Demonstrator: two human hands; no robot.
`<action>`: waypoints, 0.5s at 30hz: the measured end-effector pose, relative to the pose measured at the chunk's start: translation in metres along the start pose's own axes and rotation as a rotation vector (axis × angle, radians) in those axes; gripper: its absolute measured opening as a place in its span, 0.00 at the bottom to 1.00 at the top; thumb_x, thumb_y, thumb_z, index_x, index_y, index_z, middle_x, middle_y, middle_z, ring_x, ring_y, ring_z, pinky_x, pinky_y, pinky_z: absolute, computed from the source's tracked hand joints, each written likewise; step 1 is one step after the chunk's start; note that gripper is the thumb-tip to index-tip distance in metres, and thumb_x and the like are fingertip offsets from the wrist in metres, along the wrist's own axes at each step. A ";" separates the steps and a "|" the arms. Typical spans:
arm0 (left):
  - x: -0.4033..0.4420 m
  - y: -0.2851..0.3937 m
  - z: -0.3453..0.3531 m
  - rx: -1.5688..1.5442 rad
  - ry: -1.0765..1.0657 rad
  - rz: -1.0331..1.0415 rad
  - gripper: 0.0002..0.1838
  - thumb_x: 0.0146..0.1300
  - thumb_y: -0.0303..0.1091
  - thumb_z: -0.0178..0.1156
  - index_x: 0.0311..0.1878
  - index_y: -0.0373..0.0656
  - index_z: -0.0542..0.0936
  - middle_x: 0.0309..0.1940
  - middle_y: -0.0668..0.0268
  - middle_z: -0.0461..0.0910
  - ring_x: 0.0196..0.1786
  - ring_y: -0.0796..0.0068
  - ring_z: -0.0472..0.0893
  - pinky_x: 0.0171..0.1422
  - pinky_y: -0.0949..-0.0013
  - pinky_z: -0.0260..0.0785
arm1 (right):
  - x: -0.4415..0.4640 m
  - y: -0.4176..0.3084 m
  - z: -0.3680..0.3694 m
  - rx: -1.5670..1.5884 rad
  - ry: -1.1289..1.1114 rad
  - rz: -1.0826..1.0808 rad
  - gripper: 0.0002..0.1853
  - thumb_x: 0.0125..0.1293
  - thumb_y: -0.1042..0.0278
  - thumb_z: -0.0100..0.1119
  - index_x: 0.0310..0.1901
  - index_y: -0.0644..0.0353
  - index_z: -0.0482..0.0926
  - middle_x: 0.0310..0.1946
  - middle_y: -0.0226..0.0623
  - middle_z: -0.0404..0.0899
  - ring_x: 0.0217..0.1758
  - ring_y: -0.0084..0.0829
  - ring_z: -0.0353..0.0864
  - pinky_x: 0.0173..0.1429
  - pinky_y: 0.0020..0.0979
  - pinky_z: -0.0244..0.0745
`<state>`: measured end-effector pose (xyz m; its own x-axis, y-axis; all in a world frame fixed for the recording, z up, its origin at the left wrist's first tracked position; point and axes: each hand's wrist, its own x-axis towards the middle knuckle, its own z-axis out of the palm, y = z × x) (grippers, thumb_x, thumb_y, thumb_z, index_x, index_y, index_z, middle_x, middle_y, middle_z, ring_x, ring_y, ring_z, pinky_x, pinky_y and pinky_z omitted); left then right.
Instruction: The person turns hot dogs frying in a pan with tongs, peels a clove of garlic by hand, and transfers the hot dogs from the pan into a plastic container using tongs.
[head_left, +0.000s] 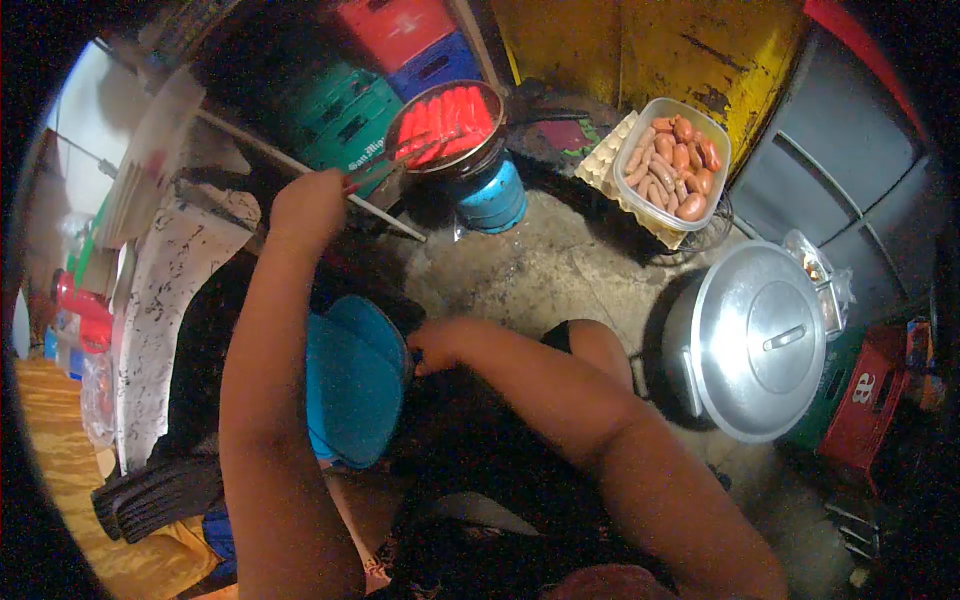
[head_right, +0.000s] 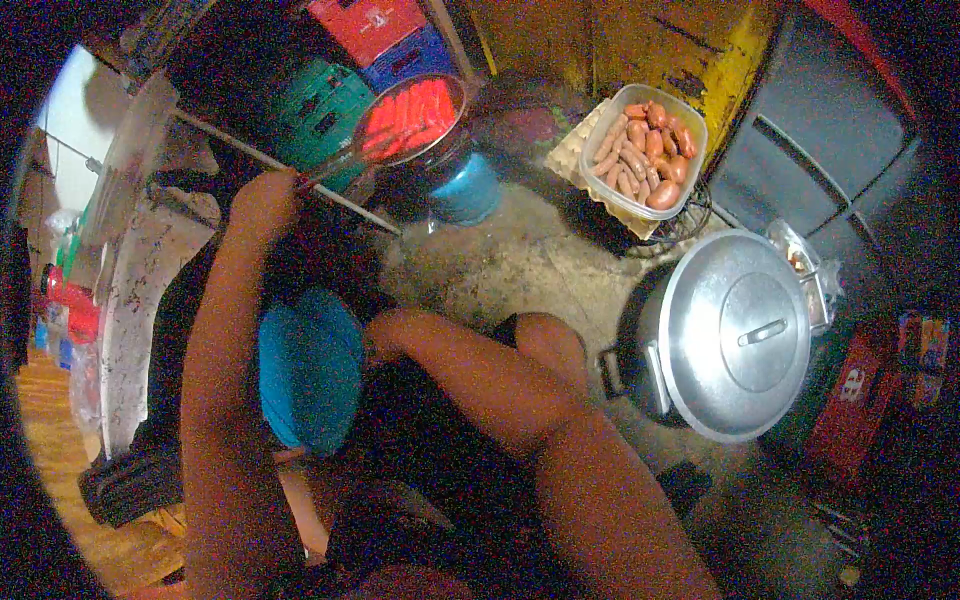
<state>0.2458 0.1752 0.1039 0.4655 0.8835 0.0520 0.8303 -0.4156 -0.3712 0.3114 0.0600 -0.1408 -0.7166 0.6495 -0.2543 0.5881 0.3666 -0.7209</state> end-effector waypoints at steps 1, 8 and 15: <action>-0.003 -0.001 0.002 -0.014 0.022 -0.027 0.10 0.67 0.37 0.57 0.44 0.43 0.81 0.41 0.51 0.84 0.47 0.48 0.84 0.50 0.47 0.75 | -0.011 -0.012 -0.016 0.005 -0.045 0.000 0.30 0.60 0.47 0.67 0.62 0.50 0.77 0.54 0.48 0.82 0.58 0.51 0.80 0.61 0.51 0.74; -0.024 0.009 0.018 -0.206 0.097 -0.154 0.15 0.63 0.36 0.62 0.51 0.43 0.79 0.43 0.48 0.84 0.50 0.46 0.83 0.53 0.47 0.74 | 0.006 0.008 0.001 -0.060 0.041 -0.102 0.30 0.59 0.49 0.68 0.62 0.53 0.77 0.58 0.49 0.79 0.62 0.51 0.77 0.64 0.50 0.72; -0.025 0.007 0.050 -0.436 0.025 -0.248 0.18 0.62 0.37 0.64 0.52 0.39 0.79 0.44 0.46 0.83 0.51 0.44 0.82 0.54 0.47 0.73 | -0.003 0.000 -0.009 0.030 -0.055 -0.002 0.32 0.59 0.49 0.69 0.62 0.58 0.76 0.59 0.50 0.78 0.63 0.53 0.76 0.64 0.51 0.71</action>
<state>0.2250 0.1606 0.0538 0.2405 0.9639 0.1140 0.9652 -0.2499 0.0770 0.3174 0.0644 -0.1341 -0.7375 0.6112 -0.2874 0.5761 0.3472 -0.7400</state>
